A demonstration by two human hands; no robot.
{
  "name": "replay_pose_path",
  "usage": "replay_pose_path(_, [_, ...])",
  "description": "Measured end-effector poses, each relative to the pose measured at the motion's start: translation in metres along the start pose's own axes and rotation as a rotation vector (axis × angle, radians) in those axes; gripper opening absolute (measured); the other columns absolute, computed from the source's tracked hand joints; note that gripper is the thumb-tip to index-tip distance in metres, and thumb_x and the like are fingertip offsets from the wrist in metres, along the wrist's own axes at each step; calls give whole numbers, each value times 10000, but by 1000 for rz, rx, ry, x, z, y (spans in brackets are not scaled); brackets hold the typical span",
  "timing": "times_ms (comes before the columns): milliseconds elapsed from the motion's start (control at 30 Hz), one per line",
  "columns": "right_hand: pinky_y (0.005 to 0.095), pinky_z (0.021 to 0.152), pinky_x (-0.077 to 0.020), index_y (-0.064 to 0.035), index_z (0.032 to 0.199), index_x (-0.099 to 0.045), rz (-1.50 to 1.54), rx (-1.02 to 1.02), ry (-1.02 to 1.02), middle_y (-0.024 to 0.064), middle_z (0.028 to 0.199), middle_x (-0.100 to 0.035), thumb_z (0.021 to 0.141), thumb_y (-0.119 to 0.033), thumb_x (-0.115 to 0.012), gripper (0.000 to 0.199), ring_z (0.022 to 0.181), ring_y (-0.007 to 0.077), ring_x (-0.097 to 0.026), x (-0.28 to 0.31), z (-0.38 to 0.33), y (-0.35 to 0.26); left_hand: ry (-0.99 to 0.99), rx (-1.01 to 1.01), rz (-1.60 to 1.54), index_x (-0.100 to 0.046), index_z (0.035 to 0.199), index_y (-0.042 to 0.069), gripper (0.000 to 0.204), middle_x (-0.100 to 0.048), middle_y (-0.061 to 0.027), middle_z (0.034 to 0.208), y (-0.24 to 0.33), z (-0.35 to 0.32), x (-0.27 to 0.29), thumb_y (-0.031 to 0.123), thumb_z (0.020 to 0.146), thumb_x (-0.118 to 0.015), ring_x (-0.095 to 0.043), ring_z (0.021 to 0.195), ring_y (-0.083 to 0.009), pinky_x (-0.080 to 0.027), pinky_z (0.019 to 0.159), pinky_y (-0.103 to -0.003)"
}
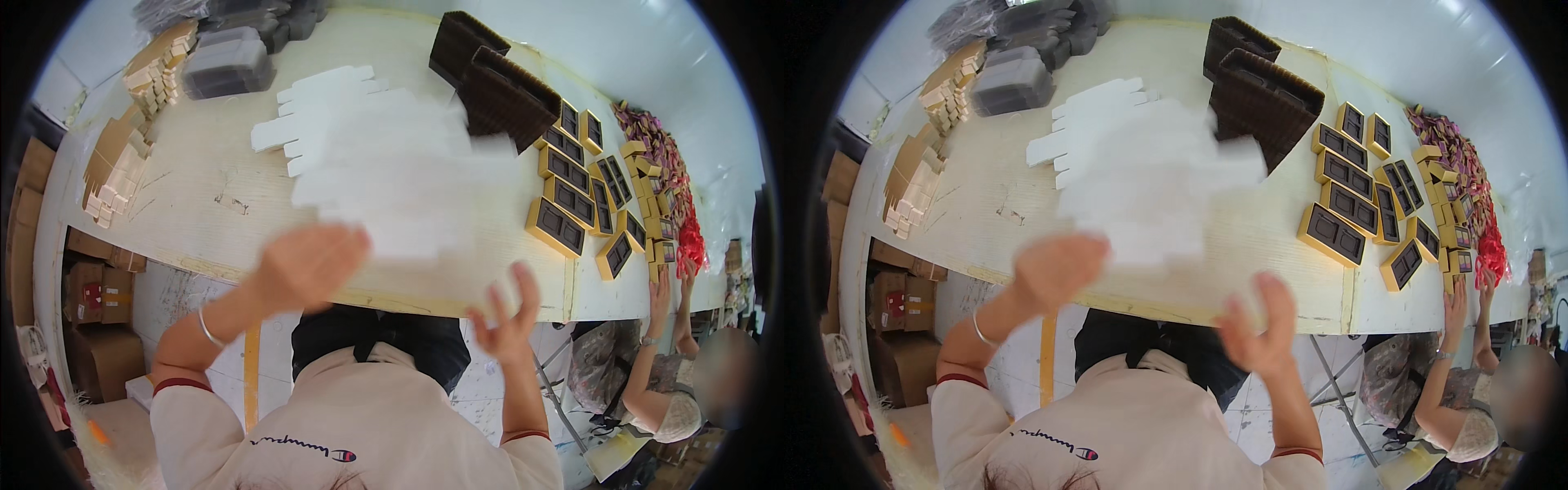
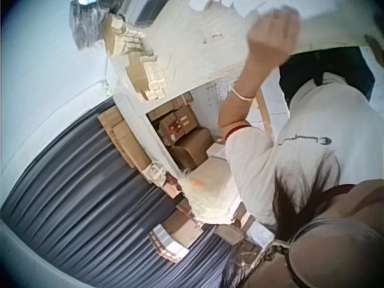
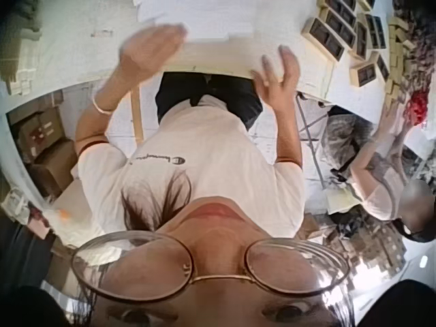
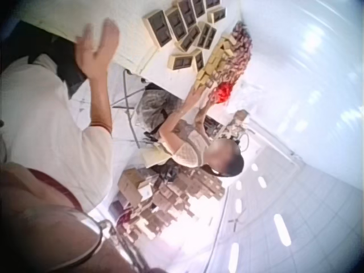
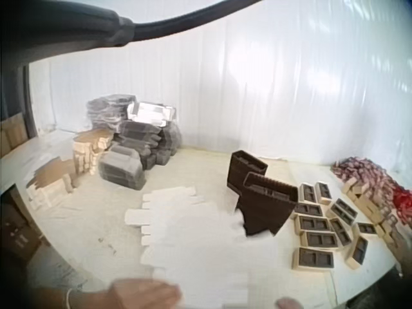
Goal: The person folds flat cardboard pieces into rectangular boxes and places black plastic inserts inside them. The person repeats this process multiple times, stacking the finished boxes on the table.
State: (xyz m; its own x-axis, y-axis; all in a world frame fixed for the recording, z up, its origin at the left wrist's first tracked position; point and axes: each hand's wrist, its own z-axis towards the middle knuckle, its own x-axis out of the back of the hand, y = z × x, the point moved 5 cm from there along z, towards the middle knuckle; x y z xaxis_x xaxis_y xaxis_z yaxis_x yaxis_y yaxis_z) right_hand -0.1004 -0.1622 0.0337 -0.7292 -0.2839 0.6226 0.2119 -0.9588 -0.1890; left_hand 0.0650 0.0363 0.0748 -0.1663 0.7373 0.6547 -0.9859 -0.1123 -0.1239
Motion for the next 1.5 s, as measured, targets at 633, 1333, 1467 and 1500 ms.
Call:
replay_pose_path(633, [345,771,-439,27,1077,-591,120,25,-488,99,1003,-534,780,-90,-617,321,911,243,-534,-55,-25,-43,-346,384,-459,-675,950,82,290,-576,-22,879,66,-58,-52,170,686,-755,-538,828,-218,-432,779,-369])
replay_pose_path(1333, [420,1000,-417,-23,1308,-488,935,-599,-546,184,1295,-520,825,-109,-679,527,1161,339,-526,-66,-3,-38,-559,949,-554,-577,1069,25,256,-603,-123,886,21,-42,-63,153,849,-607,-605,733,-301,-471,617,-391])
replay_pose_path(1467, [446,1022,-390,-56,1191,-595,280,-76,-567,147,1284,-534,767,-108,-694,439,1178,317,-515,-28,1,-22,-599,850,-477,-589,1068,34,239,-593,-109,871,13,-37,-70,69,831,-582,-591,701,-284,-475,634,-380])
replay_pose_path(1500, [446,1018,-393,-63,1158,-617,204,-37,-620,140,1283,-536,755,-109,-693,413,1182,308,-515,-30,-12,-18,-571,801,-435,-593,1059,32,235,-589,-105,864,14,-36,-71,56,826,-576,-591,707,-285,-478,637,-381])
